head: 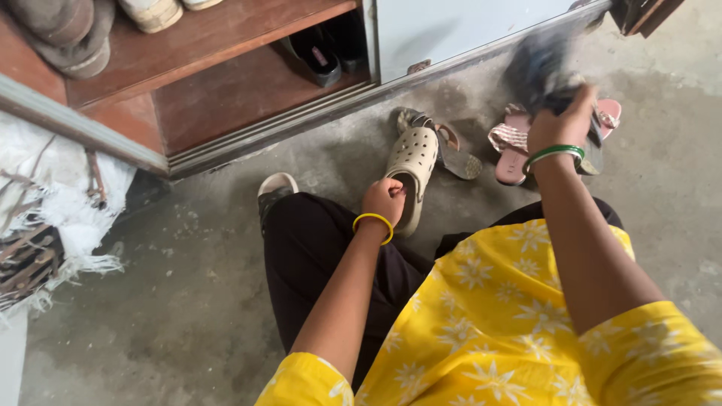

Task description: The person sits on the floor and wipes a pair of black shoes with a cloth, then places them into a shoe cabinet. The person then picks up a pair of beige clogs and wipes them with the same cloth.

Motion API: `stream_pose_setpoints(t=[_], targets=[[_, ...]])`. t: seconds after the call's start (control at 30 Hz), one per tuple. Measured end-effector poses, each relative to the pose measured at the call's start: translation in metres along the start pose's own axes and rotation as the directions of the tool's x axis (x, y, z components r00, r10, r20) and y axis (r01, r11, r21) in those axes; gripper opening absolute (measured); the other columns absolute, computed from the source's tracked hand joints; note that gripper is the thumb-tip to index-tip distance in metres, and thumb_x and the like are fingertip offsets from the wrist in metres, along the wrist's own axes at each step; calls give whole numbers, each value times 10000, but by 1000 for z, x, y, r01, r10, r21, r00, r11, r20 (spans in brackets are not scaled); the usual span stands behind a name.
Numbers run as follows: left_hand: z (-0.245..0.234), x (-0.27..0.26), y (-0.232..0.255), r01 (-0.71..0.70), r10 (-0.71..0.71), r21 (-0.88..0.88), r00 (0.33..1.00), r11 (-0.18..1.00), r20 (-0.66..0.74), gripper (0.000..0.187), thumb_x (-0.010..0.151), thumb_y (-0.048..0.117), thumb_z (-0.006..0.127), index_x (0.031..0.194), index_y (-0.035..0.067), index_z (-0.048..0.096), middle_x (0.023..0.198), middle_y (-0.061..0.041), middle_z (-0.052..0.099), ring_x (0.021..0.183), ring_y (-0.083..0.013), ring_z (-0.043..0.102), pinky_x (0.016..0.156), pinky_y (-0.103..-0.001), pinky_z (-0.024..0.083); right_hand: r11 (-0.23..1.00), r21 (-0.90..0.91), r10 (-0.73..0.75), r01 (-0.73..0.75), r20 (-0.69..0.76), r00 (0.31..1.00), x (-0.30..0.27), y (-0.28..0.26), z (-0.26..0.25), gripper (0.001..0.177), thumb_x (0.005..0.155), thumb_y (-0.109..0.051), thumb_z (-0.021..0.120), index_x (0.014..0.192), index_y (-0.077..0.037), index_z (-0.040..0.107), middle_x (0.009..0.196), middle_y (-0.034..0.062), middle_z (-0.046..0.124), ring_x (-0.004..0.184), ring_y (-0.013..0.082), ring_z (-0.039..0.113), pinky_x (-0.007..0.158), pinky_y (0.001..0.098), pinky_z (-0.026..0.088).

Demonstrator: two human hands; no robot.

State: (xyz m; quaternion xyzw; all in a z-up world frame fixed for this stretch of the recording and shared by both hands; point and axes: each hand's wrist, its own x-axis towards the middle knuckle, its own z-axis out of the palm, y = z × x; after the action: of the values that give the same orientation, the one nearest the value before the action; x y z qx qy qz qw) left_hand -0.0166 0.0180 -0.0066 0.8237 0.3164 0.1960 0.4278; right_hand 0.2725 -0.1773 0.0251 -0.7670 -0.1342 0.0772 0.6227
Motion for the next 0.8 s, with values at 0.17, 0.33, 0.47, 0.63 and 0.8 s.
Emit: stream_pose_setpoints(t=[0.17, 0.33, 0.47, 0.63, 0.8], targets=[[0, -6, -3, -8, 8, 39, 1000, 999, -3, 158, 831, 140, 728, 957, 47, 742, 973, -163, 747, 907, -324, 723, 818, -411, 575, 280, -938, 219, 204, 270, 938, -28, 21, 59, 377, 964, -203, 646, 1274, 9, 668, 1323, 255, 654, 1181, 389, 648, 983, 502, 521], [-8, -4, -7, 24, -25, 98, 1000, 995, 10, 146, 843, 153, 741, 947, 51, 746, 988, -162, 745, 899, -330, 718, 816, -423, 565, 621, -781, 552, 70, 499, 668, -70, 11, 57, 567, 836, -113, 624, 1391, -228, 618, 1160, 209, 785, 1000, 374, 792, 846, 444, 617], [-6, -7, -5, 24, -27, 79, 999, 997, 35, 151, 849, 141, 730, 970, 55, 760, 974, -157, 761, 916, -327, 729, 826, -412, 572, 917, -318, 284, -242, 90, 955, -36, -15, 4, 528, 866, 1, 566, 1390, -68, 565, 1251, 250, 681, 1071, 380, 696, 897, 458, 560], [-2, -5, 6, 24, -26, 44, 999, 999, 43, 162, 841, 150, 735, 966, 48, 739, 969, -143, 764, 914, -304, 746, 832, -391, 579, 924, -186, -383, 334, -448, 808, -47, -17, 8, 579, 974, 0, 676, 1478, 71, 399, 1381, 275, 603, 1232, 365, 641, 1096, 425, 501], [-9, -7, 7, 34, -39, 103, 998, 994, 46, 171, 851, 167, 738, 984, 60, 746, 1028, -148, 751, 969, -323, 715, 856, -409, 556, 655, -676, 464, 339, 713, 525, -135, 13, 51, 543, 753, -99, 624, 1277, -240, 658, 1088, 162, 737, 1003, 344, 725, 882, 446, 574]])
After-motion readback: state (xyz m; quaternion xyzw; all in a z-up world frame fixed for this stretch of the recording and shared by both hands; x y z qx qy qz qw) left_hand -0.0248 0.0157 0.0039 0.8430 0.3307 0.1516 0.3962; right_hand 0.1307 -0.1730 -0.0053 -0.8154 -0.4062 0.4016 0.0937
